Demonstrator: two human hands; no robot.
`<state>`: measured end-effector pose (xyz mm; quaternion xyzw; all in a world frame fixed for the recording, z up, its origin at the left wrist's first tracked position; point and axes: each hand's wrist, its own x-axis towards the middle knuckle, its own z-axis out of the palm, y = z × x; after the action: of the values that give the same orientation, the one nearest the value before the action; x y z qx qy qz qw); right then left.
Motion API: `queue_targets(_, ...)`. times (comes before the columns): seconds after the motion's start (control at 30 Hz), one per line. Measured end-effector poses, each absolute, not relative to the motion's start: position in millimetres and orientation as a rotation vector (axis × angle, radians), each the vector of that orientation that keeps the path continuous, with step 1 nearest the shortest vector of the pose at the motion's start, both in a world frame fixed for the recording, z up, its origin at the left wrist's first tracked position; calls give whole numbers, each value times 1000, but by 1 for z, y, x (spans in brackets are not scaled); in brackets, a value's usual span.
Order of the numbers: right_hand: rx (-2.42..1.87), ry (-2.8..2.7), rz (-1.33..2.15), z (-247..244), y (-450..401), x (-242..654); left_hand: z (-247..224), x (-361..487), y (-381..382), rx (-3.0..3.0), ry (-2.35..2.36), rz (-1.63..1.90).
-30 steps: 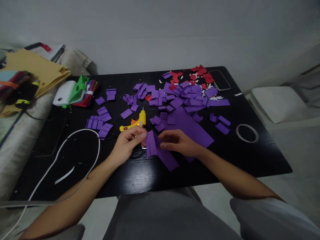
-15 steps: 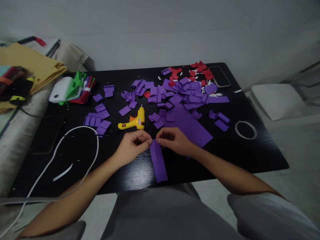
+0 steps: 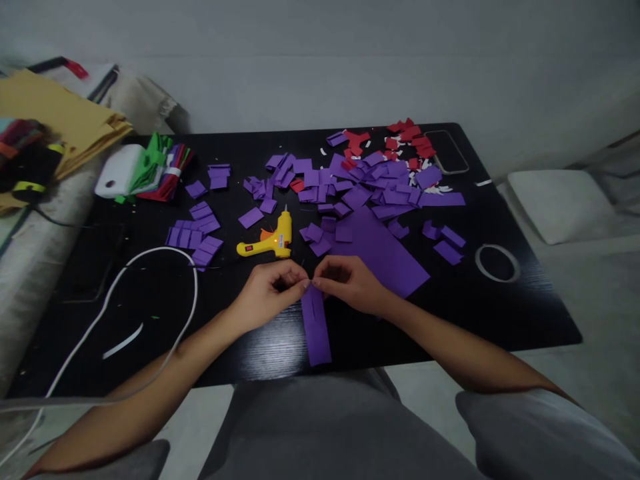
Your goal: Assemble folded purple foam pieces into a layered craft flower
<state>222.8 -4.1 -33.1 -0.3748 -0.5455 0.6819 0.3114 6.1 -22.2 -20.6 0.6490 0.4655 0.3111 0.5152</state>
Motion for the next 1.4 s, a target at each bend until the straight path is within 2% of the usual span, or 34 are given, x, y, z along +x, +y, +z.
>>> queue_targets(0.37, -1002, -1563, 1734, -26, -1, 230, -13, 7, -21, 1582, 1096, 762)
queue_targets(0.53, -1029, -1372, 1714, -24, 8, 235, -9, 3, -15, 1459, 1164, 860)
queue_targets(0.67, -973, -1419, 1785, -28, -2, 225, -11, 7, -18, 1475, 1159, 810)
queue_targets(1.0, -1024, -1541, 1617, -28, -6, 223, -14, 5, -18, 1508, 1136, 763)
queue_targets(1.4, -1003, -1556, 1651, -34, -9, 219, -19, 6, -20, 1564, 1088, 743)
